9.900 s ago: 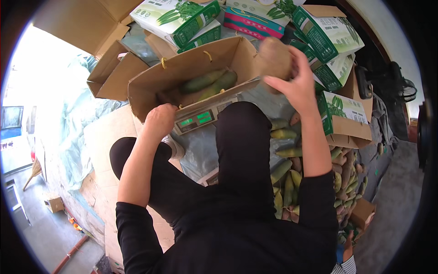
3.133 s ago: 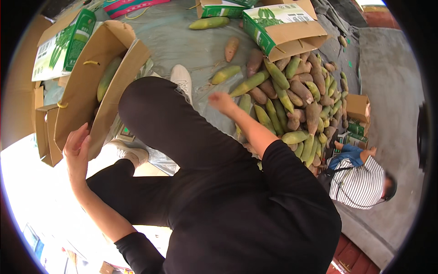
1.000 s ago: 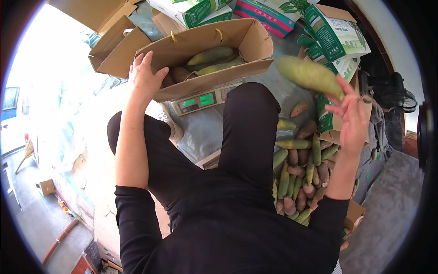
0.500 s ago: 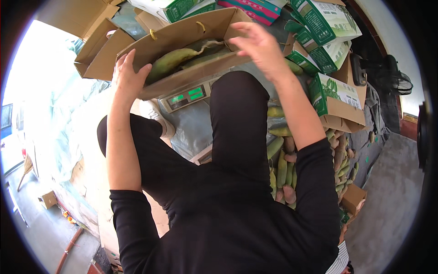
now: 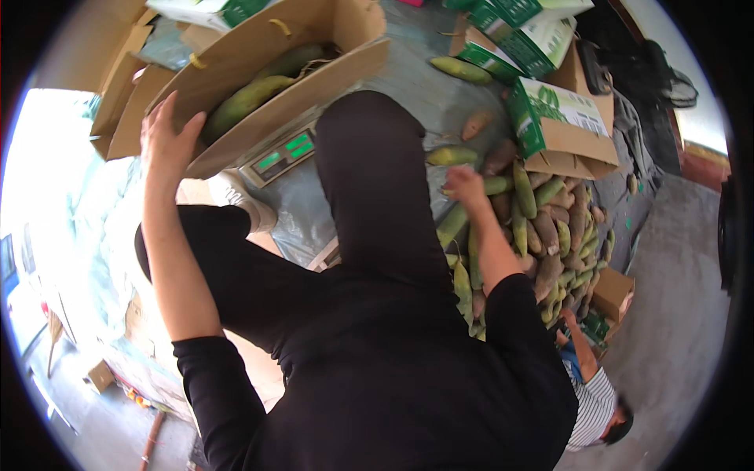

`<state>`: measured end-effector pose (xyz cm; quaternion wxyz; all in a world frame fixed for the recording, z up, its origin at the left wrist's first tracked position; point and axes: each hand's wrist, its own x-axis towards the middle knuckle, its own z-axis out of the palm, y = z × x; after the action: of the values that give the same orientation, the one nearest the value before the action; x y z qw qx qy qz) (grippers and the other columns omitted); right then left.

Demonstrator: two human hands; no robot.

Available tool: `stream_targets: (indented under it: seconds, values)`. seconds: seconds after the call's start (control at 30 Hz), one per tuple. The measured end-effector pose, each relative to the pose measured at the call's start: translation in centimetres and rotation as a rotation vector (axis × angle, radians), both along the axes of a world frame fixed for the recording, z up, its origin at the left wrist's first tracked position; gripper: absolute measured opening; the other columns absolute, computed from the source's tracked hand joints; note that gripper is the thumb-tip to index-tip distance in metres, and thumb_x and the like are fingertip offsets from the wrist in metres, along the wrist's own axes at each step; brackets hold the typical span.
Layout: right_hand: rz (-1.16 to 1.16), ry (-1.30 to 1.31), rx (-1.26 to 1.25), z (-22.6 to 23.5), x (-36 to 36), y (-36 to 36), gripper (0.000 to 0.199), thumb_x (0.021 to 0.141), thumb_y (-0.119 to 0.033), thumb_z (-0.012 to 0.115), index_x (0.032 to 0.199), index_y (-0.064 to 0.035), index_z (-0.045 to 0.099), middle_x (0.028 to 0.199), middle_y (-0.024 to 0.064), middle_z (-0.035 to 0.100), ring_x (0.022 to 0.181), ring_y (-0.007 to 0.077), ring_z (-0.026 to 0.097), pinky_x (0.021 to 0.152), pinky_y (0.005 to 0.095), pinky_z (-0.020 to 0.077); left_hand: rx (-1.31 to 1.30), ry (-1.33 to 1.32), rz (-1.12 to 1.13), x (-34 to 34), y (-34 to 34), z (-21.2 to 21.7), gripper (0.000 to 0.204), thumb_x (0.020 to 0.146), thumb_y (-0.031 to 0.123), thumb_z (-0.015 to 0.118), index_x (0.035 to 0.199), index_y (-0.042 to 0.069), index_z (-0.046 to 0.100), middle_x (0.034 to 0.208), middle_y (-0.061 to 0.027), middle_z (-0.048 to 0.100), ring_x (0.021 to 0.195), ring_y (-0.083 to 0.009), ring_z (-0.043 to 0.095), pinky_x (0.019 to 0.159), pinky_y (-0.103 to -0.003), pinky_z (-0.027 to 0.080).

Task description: Sorting, weighing, and packing vegetables into paper bags and cardboard boxes.

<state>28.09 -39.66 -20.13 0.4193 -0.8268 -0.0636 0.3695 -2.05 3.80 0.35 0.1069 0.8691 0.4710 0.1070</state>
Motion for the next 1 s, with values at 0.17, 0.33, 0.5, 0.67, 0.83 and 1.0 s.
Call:
stream_targets:
  seconds: [0.17,0.33,0.5,0.67,0.83,1.0]
  values:
    - [0.208,0.101,-0.262,-7.7,-6.7,-5.7,0.017,0.078,-0.016,0.061,0.091,-0.0061,0.065,0.075,0.0053,0.064,0.066,0.0153,0.062,0.055,0.0299,0.0480,-0.051,0.036,0.035,0.3,-0.6,0.7,0.058,0.080,0.033,0.064,0.129,0.007,0.048,0.132,-0.0159,0.046,0.125,-0.0291,0.038,0.104,-0.039,0.031]
    - [0.179,0.135,-0.357,-8.6,-7.9,-5.9,0.019,0.073,-0.017,0.059,0.086,-0.0059,0.067,0.076,0.0124,0.067,0.072,0.0246,0.065,0.069,0.0348,0.0504,-0.068,0.038,0.060,0.1,-0.4,0.3,0.056,0.081,0.030,0.063,0.130,0.008,0.047,0.132,-0.0152,0.044,0.126,-0.0302,0.037,0.104,-0.040,0.031]
    - [0.340,-0.198,-0.421,-9.9,-3.6,-4.9,0.018,0.073,-0.017,0.061,0.087,-0.0068,0.066,0.082,0.0154,0.066,0.083,0.0325,0.063,0.074,0.0395,0.0494,-0.081,0.033,0.052,0.1,-0.4,0.1,0.055,0.081,0.029,0.063,0.129,0.008,0.047,0.132,-0.0156,0.044,0.125,-0.0309,0.037,0.103,-0.040,0.031]
    - [0.343,-0.382,-0.386,-9.3,0.7,-0.8,0.019,0.074,-0.018,0.061,0.090,-0.0077,0.066,0.087,0.0140,0.066,0.086,0.0314,0.062,0.076,0.0396,0.0488,-0.065,0.015,0.053,0.1,-0.3,0.1,0.054,0.081,0.026,0.064,0.129,0.007,0.048,0.132,-0.0157,0.044,0.125,-0.0309,0.037,0.103,-0.040,0.031]
    - [0.679,-0.659,-0.598,-7.1,2.3,4.6,0.026,0.074,-0.021,0.064,0.098,-0.0110,0.063,0.099,0.0097,0.062,0.098,0.0276,0.058,0.079,0.0405,0.0476,-0.086,-0.013,0.066,0.4,-0.7,0.6,0.053,0.079,0.022,0.064,0.128,0.007,0.048,0.131,-0.0154,0.044,0.124,-0.0309,0.038,0.103,-0.040,0.031]
    - [0.949,-0.974,-0.657,-6.9,4.3,6.4,0.028,0.080,-0.012,0.053,0.108,-0.0173,0.057,0.105,0.0016,0.058,0.107,0.0202,0.050,0.081,0.0417,0.0406,-0.075,-0.056,0.090,0.8,-0.8,0.7,0.052,0.079,0.022,0.065,0.126,0.006,0.050,0.128,-0.0145,0.046,0.124,-0.0307,0.037,0.103,-0.039,0.031]
